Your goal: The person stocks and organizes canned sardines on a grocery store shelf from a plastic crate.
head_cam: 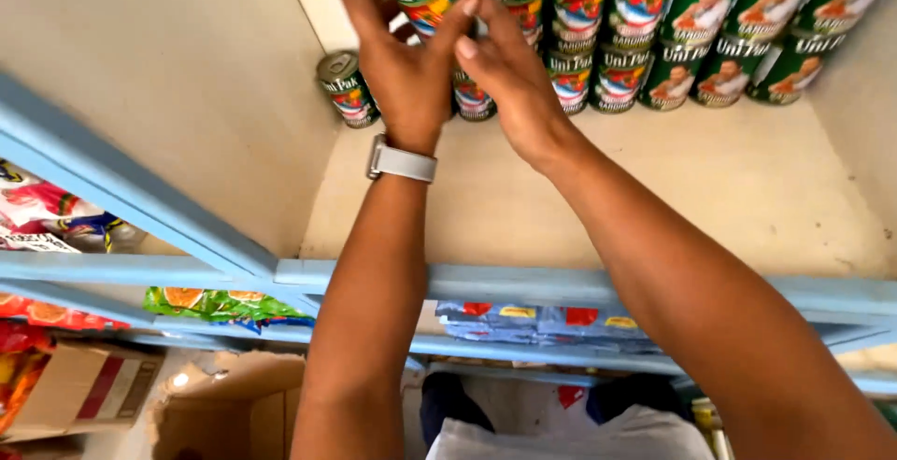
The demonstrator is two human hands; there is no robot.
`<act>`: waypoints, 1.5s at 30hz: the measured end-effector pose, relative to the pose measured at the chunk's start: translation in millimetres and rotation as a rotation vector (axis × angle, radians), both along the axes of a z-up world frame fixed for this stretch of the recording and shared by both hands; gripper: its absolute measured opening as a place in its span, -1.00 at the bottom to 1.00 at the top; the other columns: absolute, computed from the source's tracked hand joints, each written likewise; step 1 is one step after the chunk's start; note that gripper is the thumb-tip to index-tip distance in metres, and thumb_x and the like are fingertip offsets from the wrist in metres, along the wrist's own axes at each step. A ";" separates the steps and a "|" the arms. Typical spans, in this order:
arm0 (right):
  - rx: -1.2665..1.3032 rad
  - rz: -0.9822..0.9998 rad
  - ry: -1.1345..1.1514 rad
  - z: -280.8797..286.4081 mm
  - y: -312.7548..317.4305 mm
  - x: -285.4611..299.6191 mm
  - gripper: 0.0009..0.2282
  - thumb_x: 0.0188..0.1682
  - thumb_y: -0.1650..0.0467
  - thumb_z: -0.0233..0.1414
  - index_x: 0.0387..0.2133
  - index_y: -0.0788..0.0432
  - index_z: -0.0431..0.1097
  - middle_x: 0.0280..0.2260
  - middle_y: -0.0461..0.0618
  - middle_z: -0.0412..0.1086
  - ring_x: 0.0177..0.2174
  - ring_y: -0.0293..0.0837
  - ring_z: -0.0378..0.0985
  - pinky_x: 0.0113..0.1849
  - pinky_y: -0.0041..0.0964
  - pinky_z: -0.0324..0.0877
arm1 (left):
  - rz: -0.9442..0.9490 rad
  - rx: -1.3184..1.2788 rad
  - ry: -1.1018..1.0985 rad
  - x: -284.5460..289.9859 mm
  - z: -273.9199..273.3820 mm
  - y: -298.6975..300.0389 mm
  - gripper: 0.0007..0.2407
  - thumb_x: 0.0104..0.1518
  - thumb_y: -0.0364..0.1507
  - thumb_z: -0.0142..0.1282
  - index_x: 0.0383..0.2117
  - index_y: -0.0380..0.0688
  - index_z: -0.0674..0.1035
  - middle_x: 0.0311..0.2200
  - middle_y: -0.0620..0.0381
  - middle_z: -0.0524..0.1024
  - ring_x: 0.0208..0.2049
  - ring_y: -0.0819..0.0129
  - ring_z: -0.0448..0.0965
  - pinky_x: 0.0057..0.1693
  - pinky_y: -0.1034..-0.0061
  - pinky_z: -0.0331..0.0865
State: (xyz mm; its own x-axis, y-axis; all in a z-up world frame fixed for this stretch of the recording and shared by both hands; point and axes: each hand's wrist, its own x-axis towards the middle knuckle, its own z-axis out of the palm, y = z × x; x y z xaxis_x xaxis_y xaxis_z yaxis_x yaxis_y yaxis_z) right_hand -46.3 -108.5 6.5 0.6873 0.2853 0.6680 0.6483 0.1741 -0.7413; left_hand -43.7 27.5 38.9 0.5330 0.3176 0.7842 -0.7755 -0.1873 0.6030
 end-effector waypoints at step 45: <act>-0.485 -0.313 0.206 -3.3 6.7 -26.5 -0.24 0.09 -0.05 -0.23 0.41 0.21 -0.10 0.46 0.19 -0.39 0.42 0.06 -0.19 0.29 -0.13 0.00 | 0.239 0.521 0.051 21.0 -54.8 8.5 -0.27 0.22 -0.57 0.20 0.48 0.10 0.03 0.24 -0.07 0.30 0.13 0.11 0.57 0.07 0.46 0.65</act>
State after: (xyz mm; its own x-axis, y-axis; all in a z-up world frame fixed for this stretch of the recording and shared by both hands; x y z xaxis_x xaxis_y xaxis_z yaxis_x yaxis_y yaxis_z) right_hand -72.8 -101.9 3.2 0.8890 0.2874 0.3565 0.4486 -0.3904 -0.8039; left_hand -22.7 35.9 -15.9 0.5353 0.0126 0.8445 -0.6471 -0.6365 0.4197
